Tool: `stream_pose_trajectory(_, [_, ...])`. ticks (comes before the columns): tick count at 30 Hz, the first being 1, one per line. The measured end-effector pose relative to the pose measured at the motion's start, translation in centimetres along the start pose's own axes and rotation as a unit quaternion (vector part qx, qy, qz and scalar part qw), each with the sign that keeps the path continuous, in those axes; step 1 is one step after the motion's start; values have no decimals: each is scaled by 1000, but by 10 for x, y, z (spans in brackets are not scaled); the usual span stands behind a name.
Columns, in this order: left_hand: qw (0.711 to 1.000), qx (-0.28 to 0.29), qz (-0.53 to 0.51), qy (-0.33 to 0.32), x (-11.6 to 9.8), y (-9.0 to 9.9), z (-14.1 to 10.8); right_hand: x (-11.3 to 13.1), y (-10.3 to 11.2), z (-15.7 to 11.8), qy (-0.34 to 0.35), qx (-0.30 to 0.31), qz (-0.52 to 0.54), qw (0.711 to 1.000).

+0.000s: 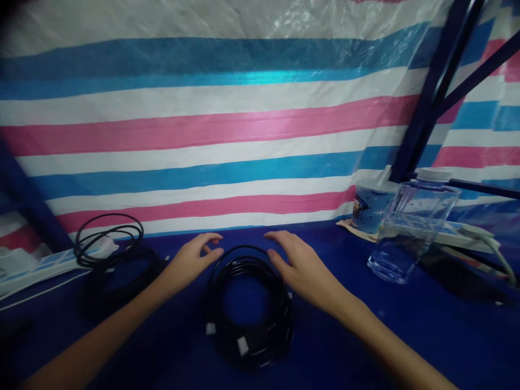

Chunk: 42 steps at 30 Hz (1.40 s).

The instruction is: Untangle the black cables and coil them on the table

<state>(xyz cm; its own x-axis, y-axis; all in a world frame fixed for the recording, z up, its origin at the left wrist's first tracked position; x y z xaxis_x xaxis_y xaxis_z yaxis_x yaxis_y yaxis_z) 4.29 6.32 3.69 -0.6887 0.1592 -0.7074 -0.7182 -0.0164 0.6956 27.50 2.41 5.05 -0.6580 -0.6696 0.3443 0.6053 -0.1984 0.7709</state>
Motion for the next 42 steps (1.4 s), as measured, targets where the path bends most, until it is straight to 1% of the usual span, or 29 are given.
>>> stream_pose_trajectory(1, [999,17,38,18,-1,-4,6,-11,-10,1,-27,-5,-7,1000])
stream_pose_trajectory(3, [992,68,100,29,-2,-11,14,-27,-31,0,-42,28,1,999])
stream_pose_trajectory(5, [987,93,127,31,0,-16,15,-33,-48,-2,-31,68,11,997])
stream_pose_trajectory(7, [986,98,131,34,3,-18,11,-32,-56,-5,-24,87,8,996])
stream_pose_trajectory(9, [986,105,118,46,8,-18,7,-29,-58,-7,-31,94,6,995])
stream_pose_trajectory(13, [989,115,66,66,18,-18,-1,-25,-54,-8,-43,88,38,994])
stream_pose_trajectory(16, [993,100,27,57,23,-16,-5,-23,-48,-5,-51,72,51,995])
stream_pose_trajectory(18, [994,99,9,47,25,-16,-7,-20,-45,-4,-56,64,52,995])
stream_pose_trajectory(20, [993,106,-1,45,26,-16,-8,-19,-42,-2,-62,51,57,995])
stream_pose_trajectory(23, [994,101,0,45,23,-14,-10,-19,-39,-3,-71,27,74,994])
stream_pose_trajectory(25, [996,79,21,36,20,-5,-12,-21,-36,-5,-82,7,84,993])
stream_pose_trajectory(26, [997,59,40,27,20,3,-13,-22,-34,-6,-88,-7,85,992])
stream_pose_trajectory(28, [995,-1,95,10,25,25,-17,-24,-30,-9,-98,-40,83,991])
stream_pose_trajectory(30, [983,-78,166,14,41,52,-24,-25,-25,-12,-98,-76,75,989])
stream_pose_trajectory(31, [972,-117,201,28,53,66,-29,-25,-23,-13,-97,-93,70,989])
stream_pose_trajectory(32, [961,-141,233,53,67,77,-34,-25,-21,-13,-95,-109,64,987])
stream_pose_trajectory(33, [951,-146,259,77,82,85,-40,-24,-20,-13,-93,-124,57,986])
stream_pose_trajectory(34, [946,-136,279,97,97,90,-46,-24,-19,-13,-91,-138,50,985])
stream_pose_trajectory(36, [938,-82,310,130,120,92,-58,-22,-18,-12,-87,-159,40,983])
stream_pose_trajectory(37, [937,-55,314,141,128,90,-63,-21,-18,-11,-85,-167,37,982])
stream_pose_trajectory(38, [938,-31,311,150,131,88,-67,-18,-17,-10,-82,-173,34,981])
stream_pose_trajectory(40, [948,-3,281,151,128,86,-70,-7,-15,-7,-72,-184,30,980])
stream_pose_trajectory(41, [955,-2,258,148,122,87,-70,2,-13,-5,-65,-189,30,979])
stream_pose_trajectory(42, [962,-15,228,149,114,91,-70,14,-12,-1,-57,-186,39,980])
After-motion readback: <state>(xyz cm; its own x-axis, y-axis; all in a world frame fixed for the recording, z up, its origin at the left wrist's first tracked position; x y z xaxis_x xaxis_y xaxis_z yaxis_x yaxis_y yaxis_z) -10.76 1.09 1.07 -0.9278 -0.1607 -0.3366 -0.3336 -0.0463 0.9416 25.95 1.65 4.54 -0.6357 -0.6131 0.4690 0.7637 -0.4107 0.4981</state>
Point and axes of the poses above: each hand's wrist, its own z-axis towards the middle knuckle, its own y-axis out of the back of the hand, x = y × z, the point moved 2 cm from there along z, towards the middle knuckle, and after that the axes turned 14 degrees about y, right-handed, at the moved point
